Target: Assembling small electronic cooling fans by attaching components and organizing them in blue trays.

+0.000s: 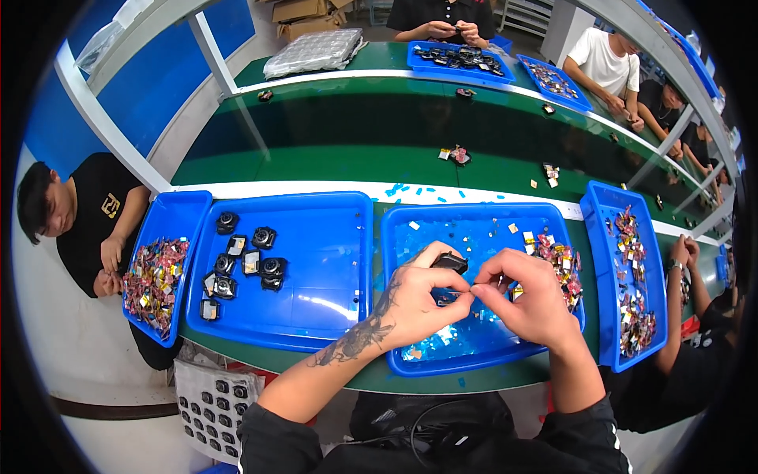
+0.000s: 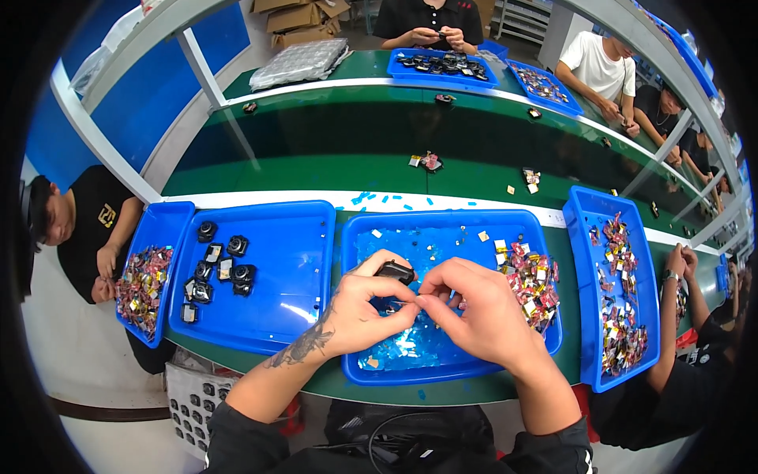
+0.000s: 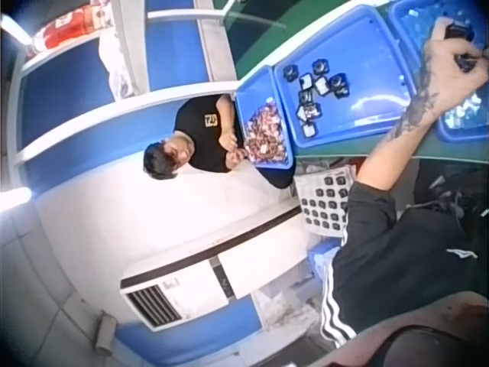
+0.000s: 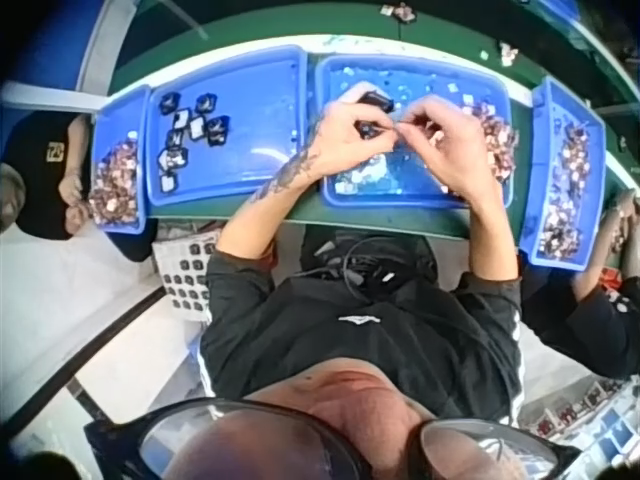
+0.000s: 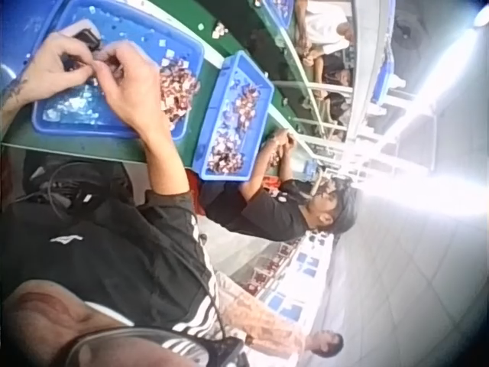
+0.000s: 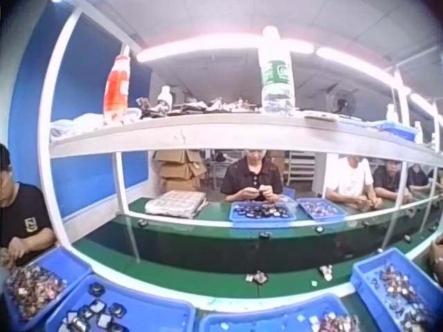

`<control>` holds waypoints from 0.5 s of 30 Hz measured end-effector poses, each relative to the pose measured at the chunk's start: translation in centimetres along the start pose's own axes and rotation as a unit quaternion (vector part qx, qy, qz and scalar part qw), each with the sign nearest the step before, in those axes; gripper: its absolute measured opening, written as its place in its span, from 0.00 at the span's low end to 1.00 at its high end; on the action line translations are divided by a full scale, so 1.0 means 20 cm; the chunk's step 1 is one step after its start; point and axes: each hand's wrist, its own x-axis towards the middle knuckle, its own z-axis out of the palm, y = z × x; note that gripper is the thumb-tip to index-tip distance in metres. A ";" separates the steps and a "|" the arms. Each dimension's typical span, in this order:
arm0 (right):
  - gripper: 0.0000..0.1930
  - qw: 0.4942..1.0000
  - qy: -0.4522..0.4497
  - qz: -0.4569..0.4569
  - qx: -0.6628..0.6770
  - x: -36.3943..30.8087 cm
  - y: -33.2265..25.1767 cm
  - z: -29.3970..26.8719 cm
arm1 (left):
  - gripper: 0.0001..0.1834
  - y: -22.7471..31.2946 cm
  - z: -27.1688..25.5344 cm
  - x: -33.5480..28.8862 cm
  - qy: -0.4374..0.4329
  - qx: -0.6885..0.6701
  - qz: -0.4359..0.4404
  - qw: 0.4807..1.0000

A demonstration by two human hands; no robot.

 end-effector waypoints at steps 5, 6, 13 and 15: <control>0.07 0.998 0.026 -0.037 -0.038 0.01 0.00 0.03 | 0.06 0.01 0.00 0.00 -0.012 -0.006 -0.030 0.999; 0.07 0.997 0.050 -0.032 -0.041 0.01 0.00 0.03 | 0.06 0.00 0.01 0.01 0.000 -0.015 -0.030 0.999; 0.09 0.992 0.083 -0.076 -0.053 -0.09 -0.01 0.12 | 0.05 -0.01 -0.02 0.01 0.039 -0.025 -0.080 0.996; 0.08 0.994 0.053 0.003 -0.097 -0.13 0.01 0.10 | 0.05 -0.02 -0.03 0.03 0.054 -0.181 -0.185 0.964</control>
